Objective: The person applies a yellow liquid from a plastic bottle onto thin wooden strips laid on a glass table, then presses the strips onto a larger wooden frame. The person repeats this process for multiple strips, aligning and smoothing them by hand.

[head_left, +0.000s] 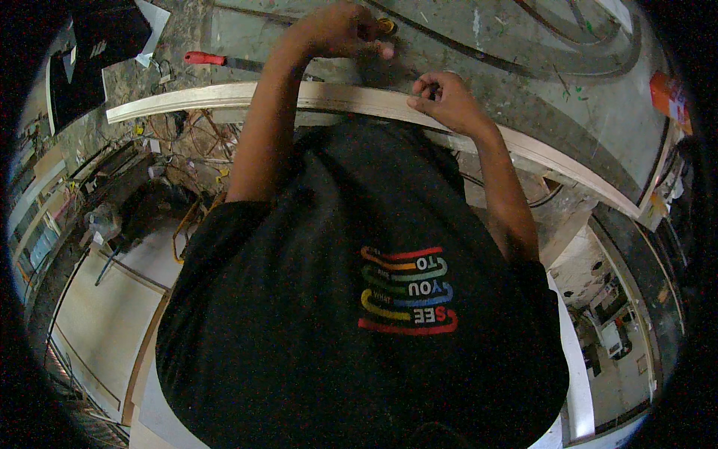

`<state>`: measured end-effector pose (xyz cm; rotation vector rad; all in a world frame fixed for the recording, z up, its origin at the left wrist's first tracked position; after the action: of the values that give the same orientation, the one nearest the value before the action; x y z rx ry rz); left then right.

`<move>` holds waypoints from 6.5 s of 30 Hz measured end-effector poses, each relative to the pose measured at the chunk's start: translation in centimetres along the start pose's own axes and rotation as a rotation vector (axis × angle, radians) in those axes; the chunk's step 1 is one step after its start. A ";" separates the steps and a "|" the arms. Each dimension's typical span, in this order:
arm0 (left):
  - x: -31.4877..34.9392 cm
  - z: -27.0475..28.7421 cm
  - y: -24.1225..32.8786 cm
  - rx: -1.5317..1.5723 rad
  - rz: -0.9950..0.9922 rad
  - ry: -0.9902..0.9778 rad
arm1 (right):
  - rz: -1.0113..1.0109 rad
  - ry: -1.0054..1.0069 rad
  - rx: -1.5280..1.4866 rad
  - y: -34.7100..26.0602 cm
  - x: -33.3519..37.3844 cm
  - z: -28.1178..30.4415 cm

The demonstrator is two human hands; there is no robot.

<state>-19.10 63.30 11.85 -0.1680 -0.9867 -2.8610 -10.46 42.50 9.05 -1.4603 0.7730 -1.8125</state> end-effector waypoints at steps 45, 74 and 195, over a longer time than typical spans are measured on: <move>8.3 -1.5 3.3 -0.023 0.285 -0.184 | -0.188 0.275 0.689 9.7 15.3 11.4; 7.1 -2.2 3.4 -0.113 0.248 -0.236 | 0.113 0.389 0.847 10.2 12.4 10.3; 0.7 -7.9 11.0 -0.157 0.299 -0.175 | 0.150 0.325 0.381 8.8 13.0 13.0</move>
<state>-18.83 49.74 12.40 -0.5390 -0.6916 -2.6763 1.62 26.37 12.16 -0.8562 0.6255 -1.9736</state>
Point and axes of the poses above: each hand's wrist, its own x-axis away from the middle knuckle, its own z-axis out of the back of the hand, y = z × x, the point moved 6 cm from there along -x, towards the middle knuckle, and after that the axes turned 10 degrees about -x, right-handed, at the moved point
